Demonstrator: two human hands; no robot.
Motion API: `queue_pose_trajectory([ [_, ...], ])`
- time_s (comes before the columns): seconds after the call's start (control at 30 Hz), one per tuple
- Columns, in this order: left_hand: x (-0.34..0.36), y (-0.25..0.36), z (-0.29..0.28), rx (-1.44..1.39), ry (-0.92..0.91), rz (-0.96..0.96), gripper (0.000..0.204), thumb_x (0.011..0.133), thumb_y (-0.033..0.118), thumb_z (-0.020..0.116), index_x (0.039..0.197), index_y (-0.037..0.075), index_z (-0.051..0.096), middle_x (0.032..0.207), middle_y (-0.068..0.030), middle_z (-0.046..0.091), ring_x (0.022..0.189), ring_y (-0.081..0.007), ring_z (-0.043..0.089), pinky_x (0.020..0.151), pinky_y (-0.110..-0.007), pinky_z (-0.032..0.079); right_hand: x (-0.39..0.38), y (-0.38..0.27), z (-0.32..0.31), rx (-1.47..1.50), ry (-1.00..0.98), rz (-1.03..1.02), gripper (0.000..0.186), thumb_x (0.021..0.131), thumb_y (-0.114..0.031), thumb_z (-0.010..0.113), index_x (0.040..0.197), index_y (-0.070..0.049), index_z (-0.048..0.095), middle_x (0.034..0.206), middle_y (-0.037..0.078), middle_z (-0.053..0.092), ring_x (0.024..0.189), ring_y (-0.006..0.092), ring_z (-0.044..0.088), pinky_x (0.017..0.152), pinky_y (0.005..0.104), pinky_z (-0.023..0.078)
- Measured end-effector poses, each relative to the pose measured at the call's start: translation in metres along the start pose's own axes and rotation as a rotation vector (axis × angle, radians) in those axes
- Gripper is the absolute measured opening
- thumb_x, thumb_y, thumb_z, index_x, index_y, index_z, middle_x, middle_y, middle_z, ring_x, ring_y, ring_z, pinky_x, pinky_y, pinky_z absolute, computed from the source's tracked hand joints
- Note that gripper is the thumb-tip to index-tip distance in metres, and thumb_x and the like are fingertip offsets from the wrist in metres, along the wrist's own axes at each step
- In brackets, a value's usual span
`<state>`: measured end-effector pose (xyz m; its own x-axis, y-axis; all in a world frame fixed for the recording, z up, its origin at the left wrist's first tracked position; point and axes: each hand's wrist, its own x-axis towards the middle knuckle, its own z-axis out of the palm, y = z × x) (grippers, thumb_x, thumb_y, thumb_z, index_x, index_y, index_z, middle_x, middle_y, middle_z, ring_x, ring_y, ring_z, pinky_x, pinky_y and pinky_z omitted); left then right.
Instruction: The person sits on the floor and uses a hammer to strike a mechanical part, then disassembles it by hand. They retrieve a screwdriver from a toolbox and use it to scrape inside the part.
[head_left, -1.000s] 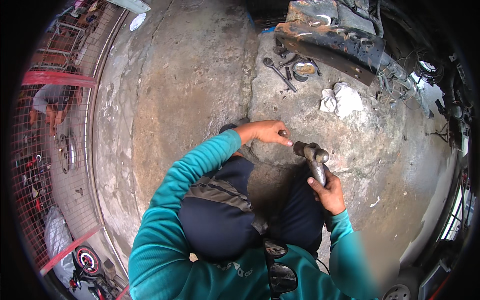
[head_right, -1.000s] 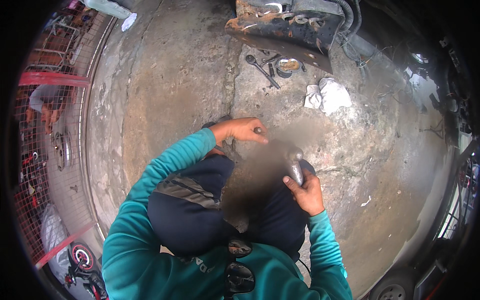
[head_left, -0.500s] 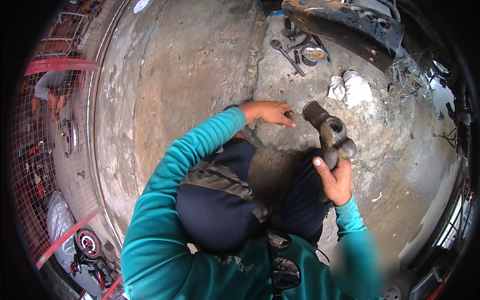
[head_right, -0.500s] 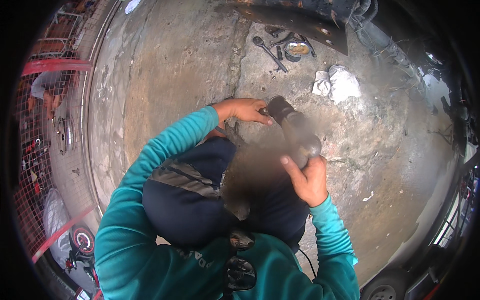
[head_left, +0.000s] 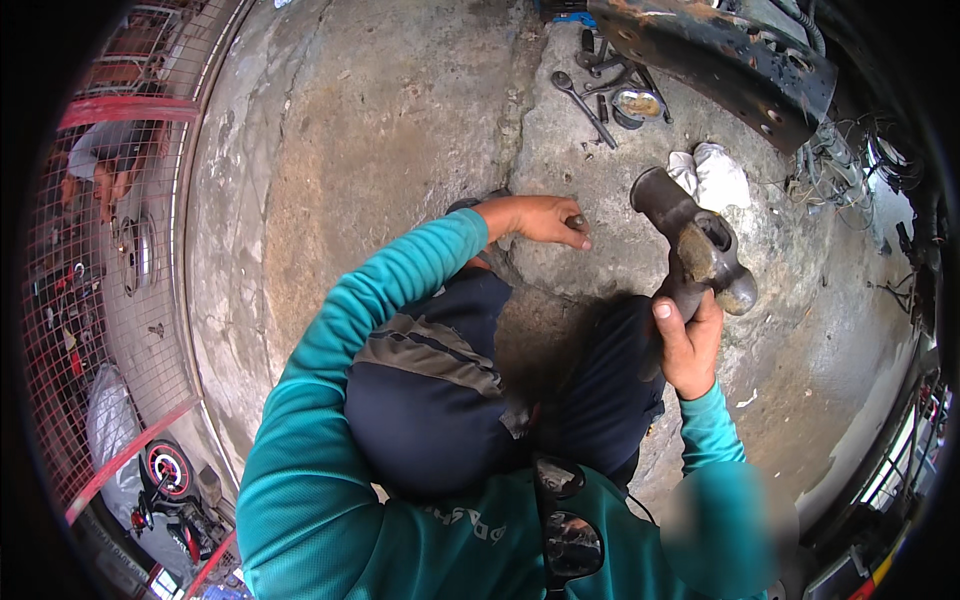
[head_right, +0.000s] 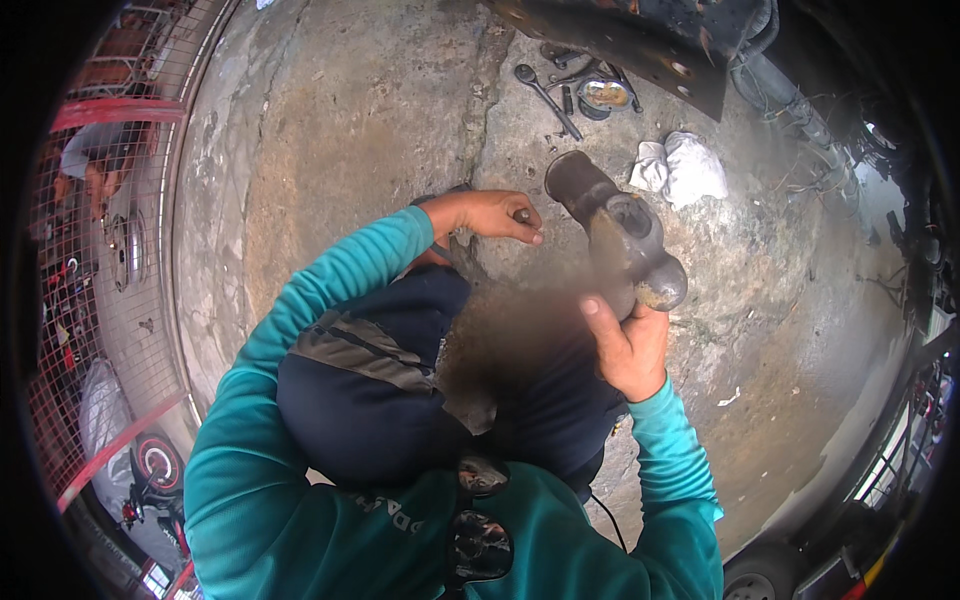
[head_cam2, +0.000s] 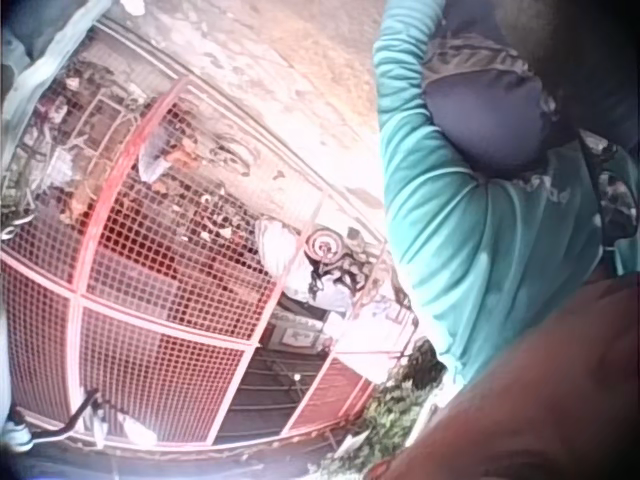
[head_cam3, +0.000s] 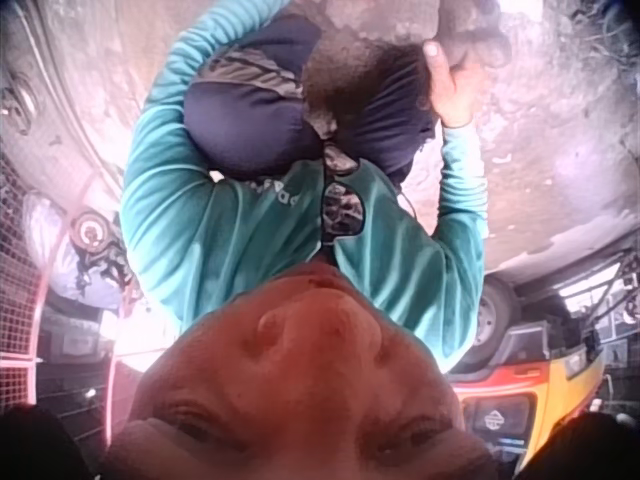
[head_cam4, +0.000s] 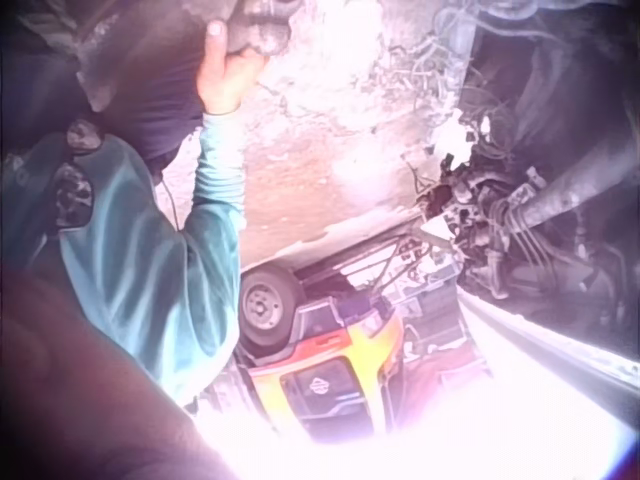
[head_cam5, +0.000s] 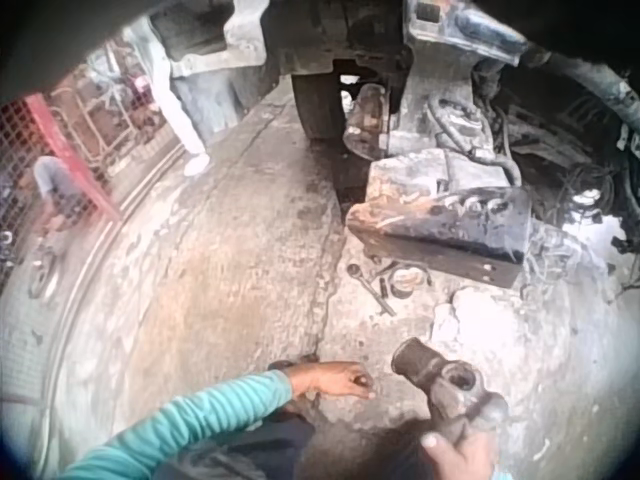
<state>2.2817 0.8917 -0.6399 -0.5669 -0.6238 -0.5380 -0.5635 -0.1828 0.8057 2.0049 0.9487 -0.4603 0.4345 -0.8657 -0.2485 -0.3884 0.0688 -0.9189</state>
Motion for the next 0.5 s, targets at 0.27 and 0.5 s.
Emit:
queue_pose_trajectory([
  [0.27,-0.001,0.000,-0.005,-0.072,-0.001,-0.008,0.063,0.088,0.056,0.081,0.114,0.000,0.070,0.098,-0.0113,0.072,0.095,-0.0220,0.066,0.087,-0.038,0.052,0.021,0.014,-0.007,-0.046,-0.209,0.383,0.044,0.104,-0.041,0.070,0.111,0.001,0.061,0.069,0.002,0.058,0.055,0.0097,0.055,0.050,0.0264,0.047],
  [0.5,0.008,0.002,-0.008,-0.052,0.028,0.098,0.042,0.089,0.048,0.080,0.093,0.006,0.075,0.074,-0.0043,0.066,0.073,-0.0195,0.063,0.072,-0.038,0.050,0.016,0.014,0.004,0.172,0.062,0.019,0.042,0.106,-0.035,0.066,0.122,0.003,0.062,0.074,0.004,0.063,0.057,0.0115,0.058,0.053,0.0291,0.048],
])
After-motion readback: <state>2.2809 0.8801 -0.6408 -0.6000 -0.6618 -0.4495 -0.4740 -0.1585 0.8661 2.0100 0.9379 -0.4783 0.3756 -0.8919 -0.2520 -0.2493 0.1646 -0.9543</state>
